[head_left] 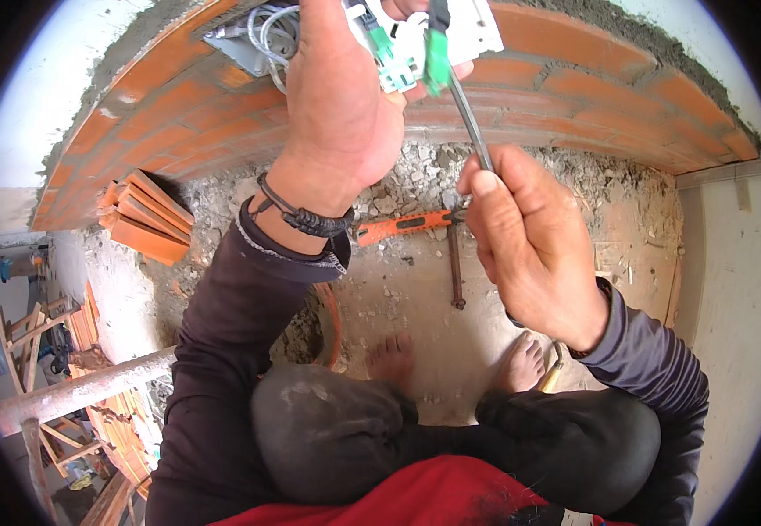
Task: The person connects wires to an electrical outlet component and secures them using a screwdriver within a wall-mounted box.
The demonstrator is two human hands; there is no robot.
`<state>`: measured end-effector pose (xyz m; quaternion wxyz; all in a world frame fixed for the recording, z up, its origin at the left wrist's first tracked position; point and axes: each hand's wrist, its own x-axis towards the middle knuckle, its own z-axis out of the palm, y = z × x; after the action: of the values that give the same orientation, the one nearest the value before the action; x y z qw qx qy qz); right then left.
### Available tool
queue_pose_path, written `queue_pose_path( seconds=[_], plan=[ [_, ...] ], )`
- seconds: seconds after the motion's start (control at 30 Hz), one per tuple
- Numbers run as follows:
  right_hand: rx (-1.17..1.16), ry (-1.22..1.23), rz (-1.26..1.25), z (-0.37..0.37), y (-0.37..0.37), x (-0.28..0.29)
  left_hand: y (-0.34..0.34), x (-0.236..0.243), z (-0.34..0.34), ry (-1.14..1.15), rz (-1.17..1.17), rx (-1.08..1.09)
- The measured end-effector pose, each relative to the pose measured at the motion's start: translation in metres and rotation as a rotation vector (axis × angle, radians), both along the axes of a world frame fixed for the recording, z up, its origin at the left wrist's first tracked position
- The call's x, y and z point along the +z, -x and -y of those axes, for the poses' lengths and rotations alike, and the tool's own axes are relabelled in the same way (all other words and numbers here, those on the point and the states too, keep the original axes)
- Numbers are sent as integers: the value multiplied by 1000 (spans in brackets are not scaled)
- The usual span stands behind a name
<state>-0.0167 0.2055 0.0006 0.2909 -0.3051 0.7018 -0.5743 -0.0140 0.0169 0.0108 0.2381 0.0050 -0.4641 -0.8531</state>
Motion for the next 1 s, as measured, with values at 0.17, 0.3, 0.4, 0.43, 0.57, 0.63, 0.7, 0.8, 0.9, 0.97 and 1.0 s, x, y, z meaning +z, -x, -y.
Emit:
queue_pose_path(
  seconds=[0.17,0.3,0.4,0.43,0.57,0.63,0.7,0.8,0.9,0.97,1.0],
  plan=[
    [134,-20,94,-10,3,-4,-2,3,-2,39,-18,23],
    [208,50,186,-2,-3,-4,-1,-26,12,51,-124,-13],
    [209,57,262,-4,-3,0,-4,-26,6,93,-215,41],
    [212,54,303,-5,-2,2,-6,-26,7,61,-273,11],
    [213,59,485,-7,3,11,-20,-21,12,189,-189,-143],
    [204,106,549,-7,2,9,-22,-21,13,264,-135,-153],
    [228,66,597,-9,4,13,-23,-19,13,315,-114,-155],
    [243,37,642,-9,6,18,-21,-23,26,473,-123,-166],
    [249,24,664,-10,7,21,-23,-27,29,528,-87,-163],
    [252,17,689,-11,10,23,-23,-25,28,538,-57,-155],
    [255,15,707,-12,11,26,-23,-24,29,553,-51,-156]
  ],
)
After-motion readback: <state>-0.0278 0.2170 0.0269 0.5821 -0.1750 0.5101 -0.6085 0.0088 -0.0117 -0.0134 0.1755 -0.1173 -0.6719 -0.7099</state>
